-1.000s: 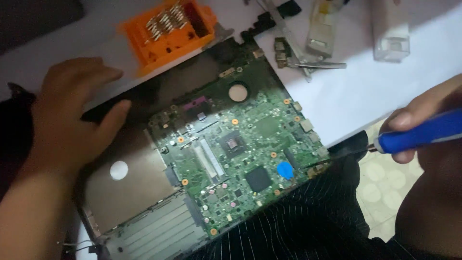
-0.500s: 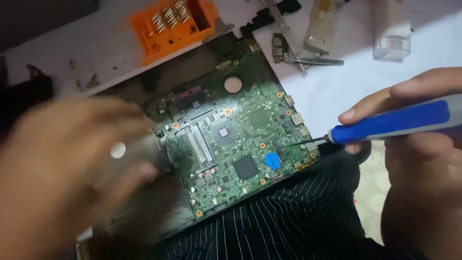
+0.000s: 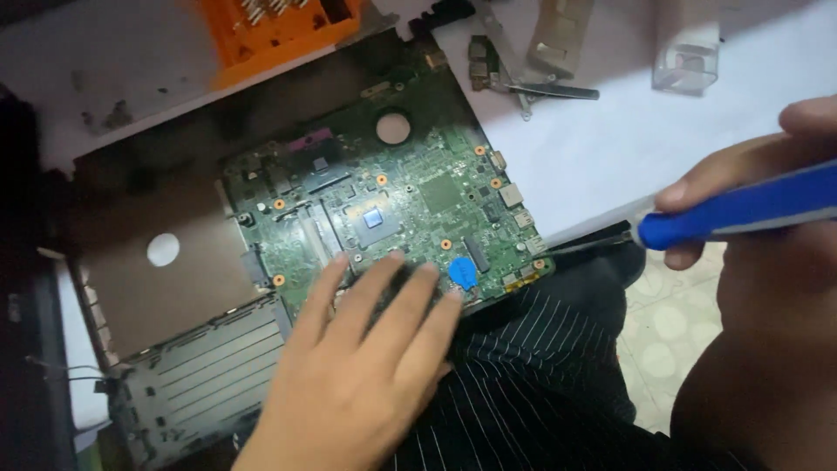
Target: Disassembling internal laptop components by removing screws and repositioning a metal bracket using a screwdriver.
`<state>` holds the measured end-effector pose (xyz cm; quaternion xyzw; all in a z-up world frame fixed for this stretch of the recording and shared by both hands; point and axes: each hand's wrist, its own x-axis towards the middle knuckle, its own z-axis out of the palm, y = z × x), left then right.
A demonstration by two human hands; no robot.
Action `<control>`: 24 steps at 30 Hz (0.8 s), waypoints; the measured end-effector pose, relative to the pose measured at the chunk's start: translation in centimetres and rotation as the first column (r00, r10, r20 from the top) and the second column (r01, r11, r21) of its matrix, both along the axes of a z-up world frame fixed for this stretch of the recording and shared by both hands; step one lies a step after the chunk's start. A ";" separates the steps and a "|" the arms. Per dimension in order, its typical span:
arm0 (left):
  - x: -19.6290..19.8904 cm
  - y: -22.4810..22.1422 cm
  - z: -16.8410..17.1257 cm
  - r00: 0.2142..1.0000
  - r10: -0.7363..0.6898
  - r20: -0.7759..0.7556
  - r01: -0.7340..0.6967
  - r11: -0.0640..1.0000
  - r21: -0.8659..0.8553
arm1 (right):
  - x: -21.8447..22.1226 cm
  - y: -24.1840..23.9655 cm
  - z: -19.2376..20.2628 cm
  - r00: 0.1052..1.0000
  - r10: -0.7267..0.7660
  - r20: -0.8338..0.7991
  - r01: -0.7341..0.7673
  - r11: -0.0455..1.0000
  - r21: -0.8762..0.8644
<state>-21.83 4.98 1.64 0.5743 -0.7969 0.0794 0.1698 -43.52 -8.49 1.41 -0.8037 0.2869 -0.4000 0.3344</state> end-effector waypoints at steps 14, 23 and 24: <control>-2.4 -3.1 -2.0 0.999 -0.043 -0.009 0.043 0.998 -0.054 | -1.2 0.8 -0.4 0.996 -0.091 0.020 0.087 0.989 0.122; -2.6 -3.1 -2.0 0.997 -0.022 -0.068 0.022 1.000 -0.010 | 0.1 1.5 0.1 0.988 -0.140 0.065 0.125 0.973 0.192; -2.6 -3.1 -2.0 0.997 -0.025 -0.069 0.026 1.000 0.002 | -0.4 1.1 -0.3 0.993 -0.090 0.083 0.072 0.978 0.198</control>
